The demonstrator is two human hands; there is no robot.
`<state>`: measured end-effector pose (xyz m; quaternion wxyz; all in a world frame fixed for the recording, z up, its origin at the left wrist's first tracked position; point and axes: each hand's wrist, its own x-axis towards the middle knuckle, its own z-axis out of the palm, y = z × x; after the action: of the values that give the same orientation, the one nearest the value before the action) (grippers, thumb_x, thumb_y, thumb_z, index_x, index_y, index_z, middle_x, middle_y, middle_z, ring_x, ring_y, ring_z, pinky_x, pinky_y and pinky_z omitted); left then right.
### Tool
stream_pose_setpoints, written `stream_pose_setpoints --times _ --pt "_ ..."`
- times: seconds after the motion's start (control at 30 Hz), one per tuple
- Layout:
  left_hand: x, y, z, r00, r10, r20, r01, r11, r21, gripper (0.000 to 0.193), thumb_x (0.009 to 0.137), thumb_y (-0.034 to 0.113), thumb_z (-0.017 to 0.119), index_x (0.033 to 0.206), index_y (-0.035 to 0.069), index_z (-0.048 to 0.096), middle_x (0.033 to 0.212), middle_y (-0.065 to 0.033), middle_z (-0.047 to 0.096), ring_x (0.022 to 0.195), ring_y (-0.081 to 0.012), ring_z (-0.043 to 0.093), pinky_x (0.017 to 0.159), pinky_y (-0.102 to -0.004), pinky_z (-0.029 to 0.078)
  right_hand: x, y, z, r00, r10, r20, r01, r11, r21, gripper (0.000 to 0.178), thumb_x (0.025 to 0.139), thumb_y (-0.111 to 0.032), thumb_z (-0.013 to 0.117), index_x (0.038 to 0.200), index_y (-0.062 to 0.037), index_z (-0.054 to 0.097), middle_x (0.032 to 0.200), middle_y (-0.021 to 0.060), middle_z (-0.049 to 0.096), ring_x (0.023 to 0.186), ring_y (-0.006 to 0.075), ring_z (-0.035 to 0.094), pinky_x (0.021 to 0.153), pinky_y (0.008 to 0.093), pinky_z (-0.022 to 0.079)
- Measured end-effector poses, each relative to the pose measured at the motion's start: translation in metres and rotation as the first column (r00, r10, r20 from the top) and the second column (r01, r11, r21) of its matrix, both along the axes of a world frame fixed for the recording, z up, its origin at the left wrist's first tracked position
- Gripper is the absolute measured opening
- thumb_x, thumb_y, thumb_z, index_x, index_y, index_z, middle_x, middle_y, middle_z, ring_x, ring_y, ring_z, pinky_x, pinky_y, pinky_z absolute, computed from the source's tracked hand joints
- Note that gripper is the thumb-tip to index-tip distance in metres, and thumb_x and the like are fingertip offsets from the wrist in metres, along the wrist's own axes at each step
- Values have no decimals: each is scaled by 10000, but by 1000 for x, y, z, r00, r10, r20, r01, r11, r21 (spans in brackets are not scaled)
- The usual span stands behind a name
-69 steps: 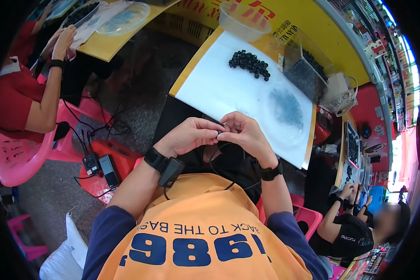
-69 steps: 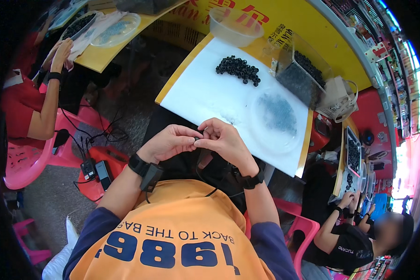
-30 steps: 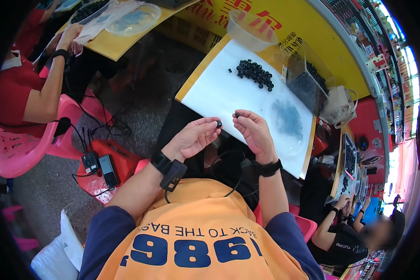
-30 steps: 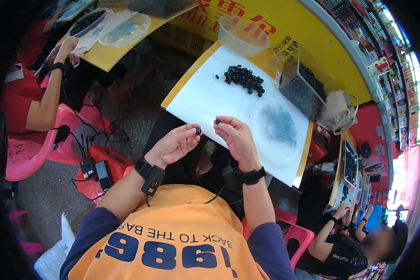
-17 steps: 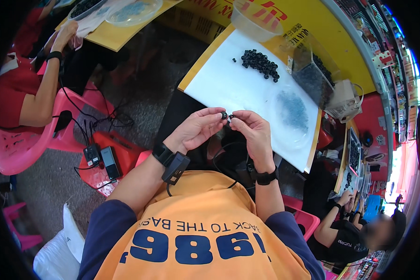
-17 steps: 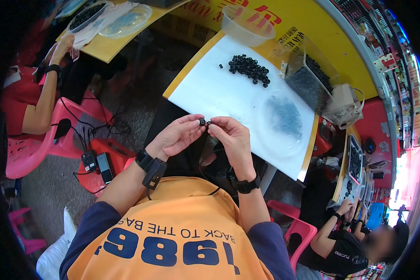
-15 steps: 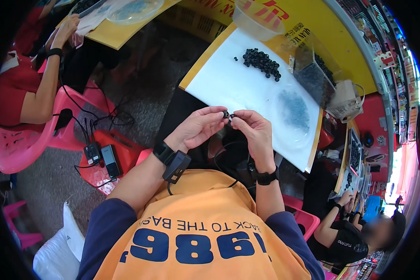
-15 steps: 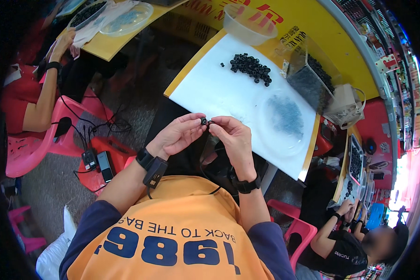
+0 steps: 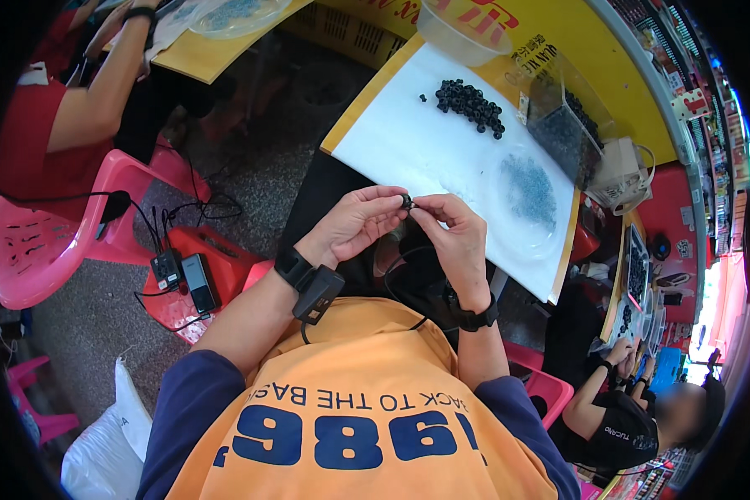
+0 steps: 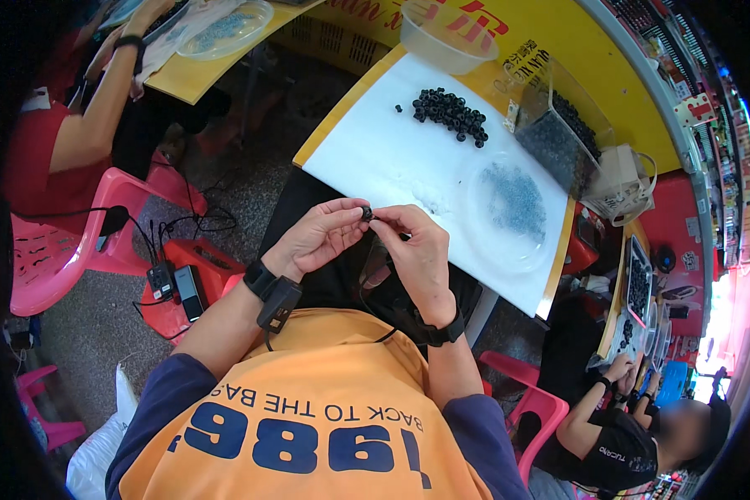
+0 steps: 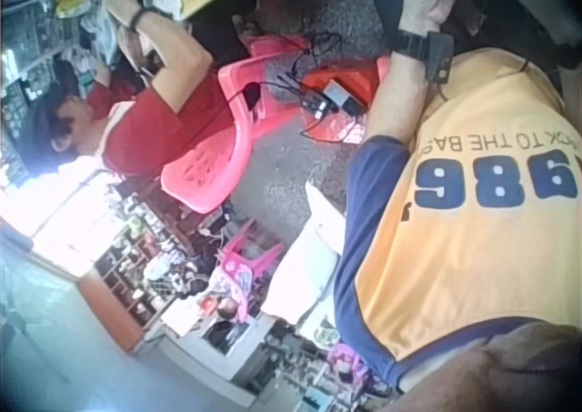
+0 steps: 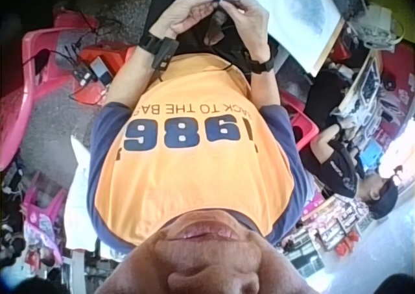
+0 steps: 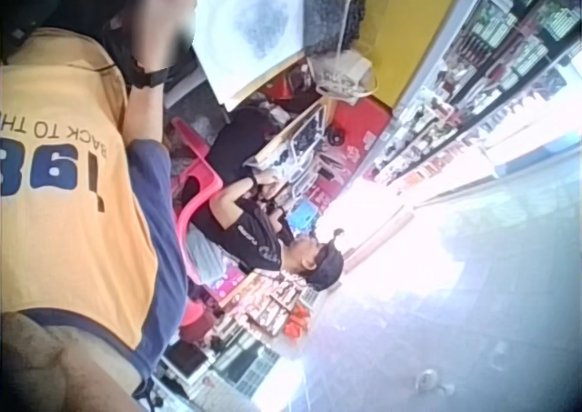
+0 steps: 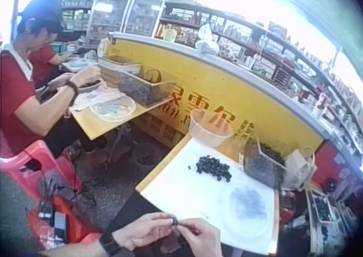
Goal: Assembling small plastic or rubber components by hand at a workstation.
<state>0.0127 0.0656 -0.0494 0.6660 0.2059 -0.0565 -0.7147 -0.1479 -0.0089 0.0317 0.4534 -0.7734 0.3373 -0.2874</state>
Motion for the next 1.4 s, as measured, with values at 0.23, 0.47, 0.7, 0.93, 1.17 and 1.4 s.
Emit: stream_pose_setpoints --times 0.23,0.47,0.7,0.93,1.17,1.4 --pt "-1 1 3 987 41 153 -41 999 1 188 942 47 656 1124 3 671 1021 -83 705 904 -137 689 814 -247 581 0 -3 -10 999 -6 33 13 978 -208 143 819 -2 755 954 15 711 910 91 718 781 149 672 717 256 531" --pt "-1 2 3 989 10 146 -13 1000 20 204 946 52 653 1143 4 667 986 -75 696 882 -130 681 800 -239 577 -6 -7 -12 1000 -12 12 11 990 140 113 823 -19 765 916 16 712 813 33 712 721 63 641 652 206 501" --pt "-1 1 3 994 -34 99 34 999 3 202 942 48 652 1141 16 661 1010 -67 685 878 -117 668 803 -235 573 -8 -17 -19 997 74 11 -75 979 190 172 806 -52 788 950 8 715 822 -6 670 677 43 536 620 197 449" --pt "-1 1 2 987 -139 79 144 988 -61 305 925 58 670 1212 38 571 1067 -57 645 915 -112 651 848 -253 559 -17 -31 -20 943 333 -25 -322 925 201 413 805 -52 779 1209 -62 694 1147 6 627 816 52 522 723 221 456" --pt "-2 2 -2 973 -220 67 225 970 -94 333 913 62 688 1211 53 539 1061 -43 635 900 -105 643 825 -252 548 -21 -18 -19 940 299 162 -340 832 439 297 869 -26 718 1161 15 685 949 51 713 849 113 685 702 235 576" --pt "-3 4 -1 963 -238 124 250 964 -93 346 905 71 699 1209 45 536 1058 -43 636 905 -105 638 812 -253 541 -26 -13 -23 942 293 162 -335 849 408 279 899 -25 680 1172 30 671 917 67 715 765 110 694 610 254 610"
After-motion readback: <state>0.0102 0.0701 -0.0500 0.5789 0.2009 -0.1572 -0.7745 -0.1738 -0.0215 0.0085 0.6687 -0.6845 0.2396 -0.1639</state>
